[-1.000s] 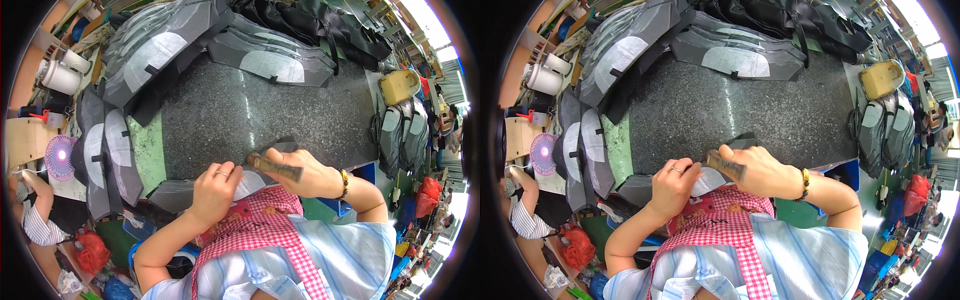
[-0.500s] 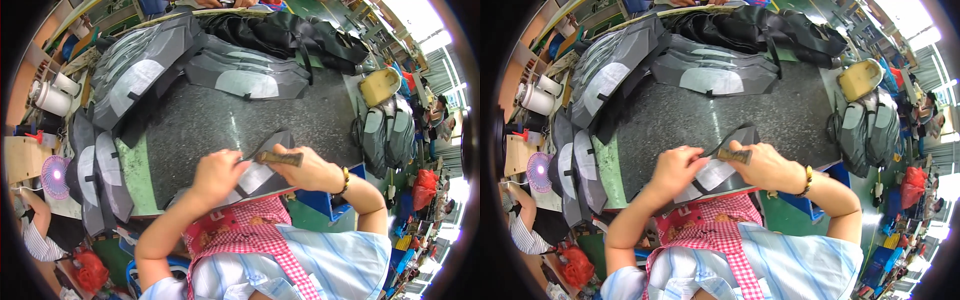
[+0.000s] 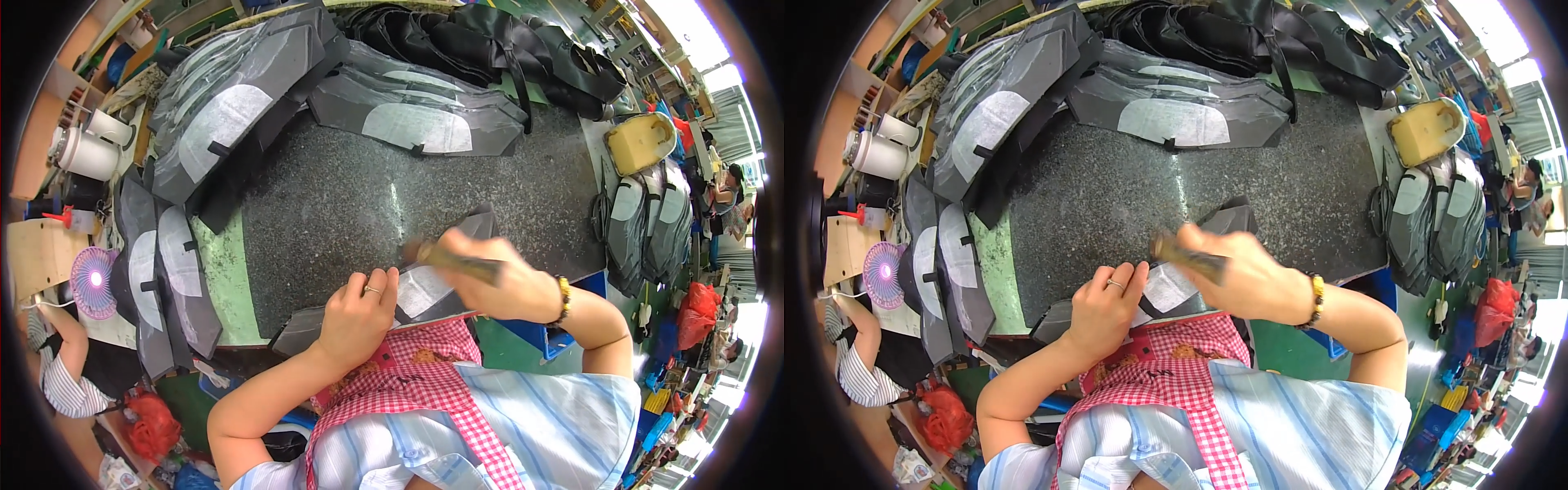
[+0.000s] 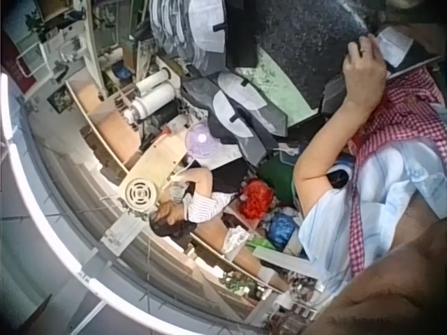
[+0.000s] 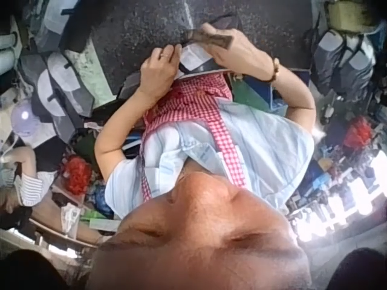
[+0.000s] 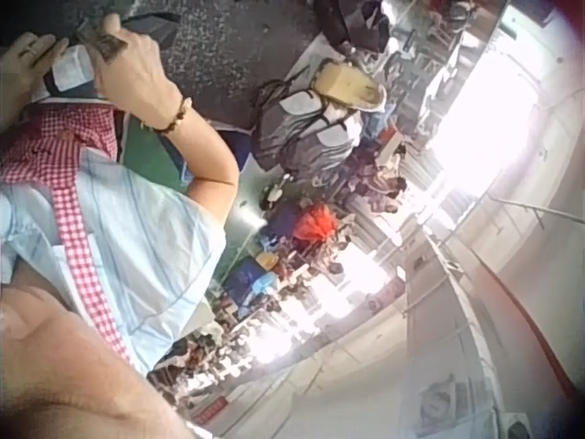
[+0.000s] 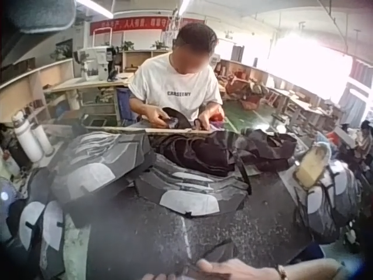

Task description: Using a hammer to flatten and bond various components of a shoe upper on a workbench.

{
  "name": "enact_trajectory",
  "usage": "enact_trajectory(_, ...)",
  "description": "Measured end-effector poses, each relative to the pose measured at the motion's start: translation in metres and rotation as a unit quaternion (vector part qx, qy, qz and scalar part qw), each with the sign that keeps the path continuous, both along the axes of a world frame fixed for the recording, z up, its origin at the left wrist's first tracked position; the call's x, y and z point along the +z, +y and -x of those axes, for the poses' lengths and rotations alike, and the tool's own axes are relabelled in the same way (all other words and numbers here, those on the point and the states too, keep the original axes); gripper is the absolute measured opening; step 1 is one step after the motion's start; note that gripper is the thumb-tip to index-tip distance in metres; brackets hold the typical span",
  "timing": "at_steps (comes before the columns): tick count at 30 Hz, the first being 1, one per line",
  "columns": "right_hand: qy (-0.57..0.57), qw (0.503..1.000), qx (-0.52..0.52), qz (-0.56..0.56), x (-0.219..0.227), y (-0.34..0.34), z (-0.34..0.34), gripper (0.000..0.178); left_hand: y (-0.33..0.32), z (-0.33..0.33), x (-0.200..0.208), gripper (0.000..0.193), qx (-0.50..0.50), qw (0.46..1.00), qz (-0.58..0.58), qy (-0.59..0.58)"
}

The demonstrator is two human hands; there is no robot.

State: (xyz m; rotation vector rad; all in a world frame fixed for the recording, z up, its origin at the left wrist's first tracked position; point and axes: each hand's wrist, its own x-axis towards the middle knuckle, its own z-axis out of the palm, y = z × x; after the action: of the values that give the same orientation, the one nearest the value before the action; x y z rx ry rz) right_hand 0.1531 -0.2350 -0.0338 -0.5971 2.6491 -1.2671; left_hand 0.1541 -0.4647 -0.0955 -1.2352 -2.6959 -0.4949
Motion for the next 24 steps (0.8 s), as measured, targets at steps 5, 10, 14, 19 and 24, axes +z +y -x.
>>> enact_trajectory(5,0.001,0.990,0.068,-0.121,0.002,-0.009,-0.002,0.031,-0.001,-0.005,-0.005,0.039,0.004,1.000,0.000,0.030)
enact_trajectory(10,-0.010,0.989,0.056,-0.137,-0.010,-0.012,0.002,0.027,-0.025,0.013,0.000,0.024,0.011,0.983,-0.113,-0.146)
enact_trajectory(14,0.010,0.990,0.056,-0.127,-0.014,-0.025,-0.006,0.031,-0.024,-0.002,-0.001,0.016,0.031,0.992,-0.104,-0.059)
enact_trajectory(19,0.027,0.980,0.134,-0.146,-0.003,-0.029,0.012,0.039,-0.051,0.009,-0.001,0.016,-0.041,0.987,-0.085,-0.129)
enact_trajectory(24,-0.025,0.973,0.163,-0.162,-0.007,-0.052,0.000,0.018,-0.064,0.010,-0.001,0.018,-0.024,0.977,-0.120,-0.172)
